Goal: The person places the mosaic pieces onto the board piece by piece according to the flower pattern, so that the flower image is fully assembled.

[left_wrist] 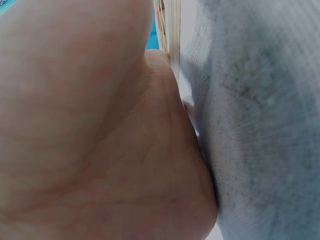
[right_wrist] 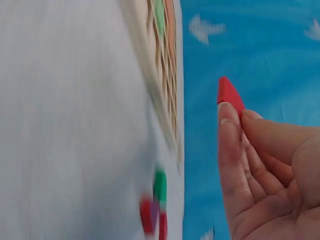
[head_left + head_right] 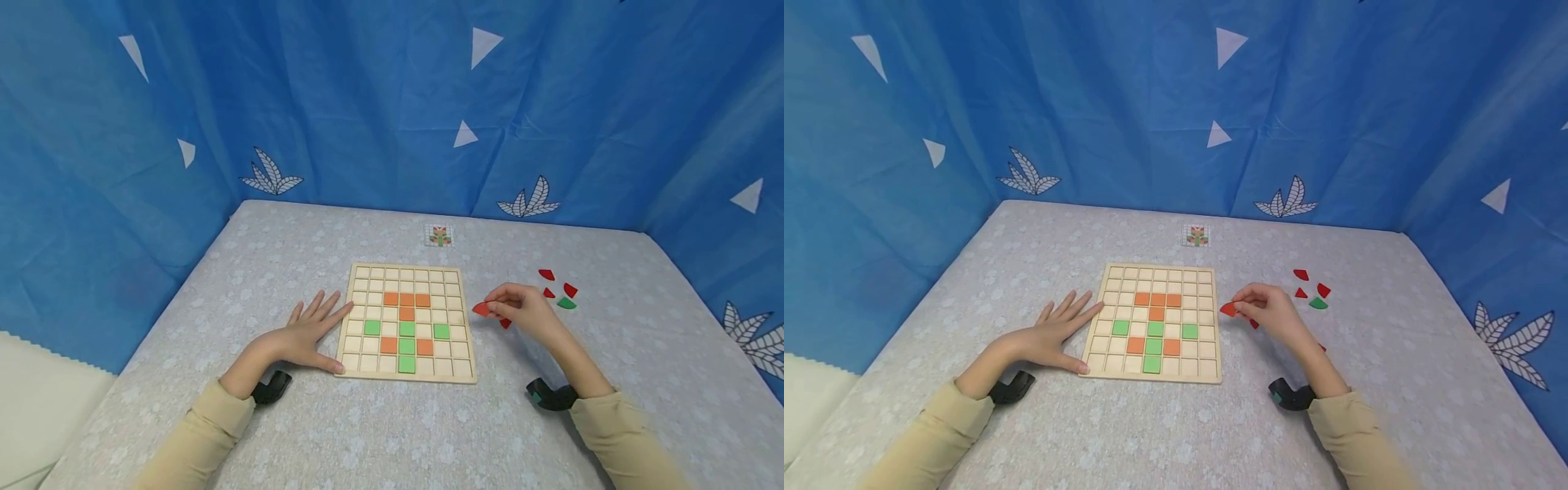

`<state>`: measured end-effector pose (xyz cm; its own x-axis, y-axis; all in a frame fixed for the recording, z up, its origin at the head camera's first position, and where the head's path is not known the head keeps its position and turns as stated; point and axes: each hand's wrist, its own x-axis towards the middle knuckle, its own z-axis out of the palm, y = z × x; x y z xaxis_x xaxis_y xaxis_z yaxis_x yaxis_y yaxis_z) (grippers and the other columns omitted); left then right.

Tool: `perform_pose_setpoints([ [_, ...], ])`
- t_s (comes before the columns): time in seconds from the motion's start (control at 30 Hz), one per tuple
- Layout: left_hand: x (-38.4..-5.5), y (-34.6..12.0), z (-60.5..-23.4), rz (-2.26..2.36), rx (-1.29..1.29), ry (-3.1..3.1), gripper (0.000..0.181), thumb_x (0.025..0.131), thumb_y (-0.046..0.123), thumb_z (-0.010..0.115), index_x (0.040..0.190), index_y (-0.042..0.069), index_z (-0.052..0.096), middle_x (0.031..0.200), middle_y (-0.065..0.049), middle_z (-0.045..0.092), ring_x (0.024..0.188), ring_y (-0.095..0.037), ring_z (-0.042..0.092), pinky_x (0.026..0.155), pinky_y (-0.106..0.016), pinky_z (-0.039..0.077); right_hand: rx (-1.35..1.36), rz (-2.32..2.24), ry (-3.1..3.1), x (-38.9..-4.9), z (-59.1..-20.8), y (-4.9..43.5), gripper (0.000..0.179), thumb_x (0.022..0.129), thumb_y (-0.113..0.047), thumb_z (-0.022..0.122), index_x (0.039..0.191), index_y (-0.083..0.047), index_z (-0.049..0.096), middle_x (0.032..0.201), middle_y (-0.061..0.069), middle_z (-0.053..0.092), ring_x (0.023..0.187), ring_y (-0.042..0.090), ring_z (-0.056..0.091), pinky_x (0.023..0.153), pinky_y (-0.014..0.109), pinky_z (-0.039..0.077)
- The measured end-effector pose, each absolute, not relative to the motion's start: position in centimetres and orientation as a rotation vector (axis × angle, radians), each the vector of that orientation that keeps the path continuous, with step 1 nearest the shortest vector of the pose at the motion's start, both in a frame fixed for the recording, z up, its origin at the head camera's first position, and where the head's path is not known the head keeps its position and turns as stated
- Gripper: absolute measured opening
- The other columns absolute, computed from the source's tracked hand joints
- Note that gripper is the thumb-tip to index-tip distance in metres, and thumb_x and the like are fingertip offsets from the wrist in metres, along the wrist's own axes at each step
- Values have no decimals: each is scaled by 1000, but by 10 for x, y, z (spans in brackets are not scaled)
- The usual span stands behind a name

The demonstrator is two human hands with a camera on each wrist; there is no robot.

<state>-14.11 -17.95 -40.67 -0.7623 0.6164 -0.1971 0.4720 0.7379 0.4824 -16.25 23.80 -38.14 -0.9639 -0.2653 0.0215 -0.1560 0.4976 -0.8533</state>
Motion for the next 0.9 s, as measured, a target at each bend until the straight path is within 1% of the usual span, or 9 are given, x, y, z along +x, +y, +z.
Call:
perform_pose_setpoints([
  [0.17,-141,-178,-407,591,844,2593,110,73,61,69,152,12,11,154,-17,-6,136,-37,-15,101,-61,-9,-389,-1602,2469,-165,-386,206,14,90,-4,63,98,8,63,86,13,67,76,29,65,67,34,54],
  [0.2,-141,-178,-407,591,845,2593,110,73,61,69,152,12,11,154,-17,-6,136,-37,-15,101,-61,-9,-401,-1635,2438,-166,-387,202,14,90,-2,62,98,9,62,86,14,66,77,28,65,70,37,54],
  [0.33,-142,-178,-408,575,850,2596,110,73,62,69,152,12,10,154,-17,-7,136,-37,-16,101,-61,-9,-444,-1666,2380,-169,-391,188,13,90,0,62,97,10,62,85,14,66,75,25,65,69,35,54],
  [0.47,-142,-179,-408,571,847,2598,110,73,62,69,152,13,10,154,-16,-8,136,-37,-16,101,-61,-9,-505,-1605,2388,-170,-393,175,10,89,-1,63,95,7,64,82,11,66,73,23,64,64,31,53],
  [0.6,-142,-179,-409,577,844,2598,111,72,62,69,152,13,10,154,-16,-7,136,-37,-16,101,-61,-9,-569,-1498,2444,-171,-398,166,5,89,-5,65,91,-1,67,79,5,65,70,21,61,59,27,49],
  [0.9,-142,-180,-409,565,834,2604,111,72,63,69,152,13,10,154,-16,-7,136,-36,-16,102,-60,-9,-701,-1327,2527,-174,-406,159,5,88,-13,67,86,-8,69,77,-2,64,68,17,57,60,28,46],
])
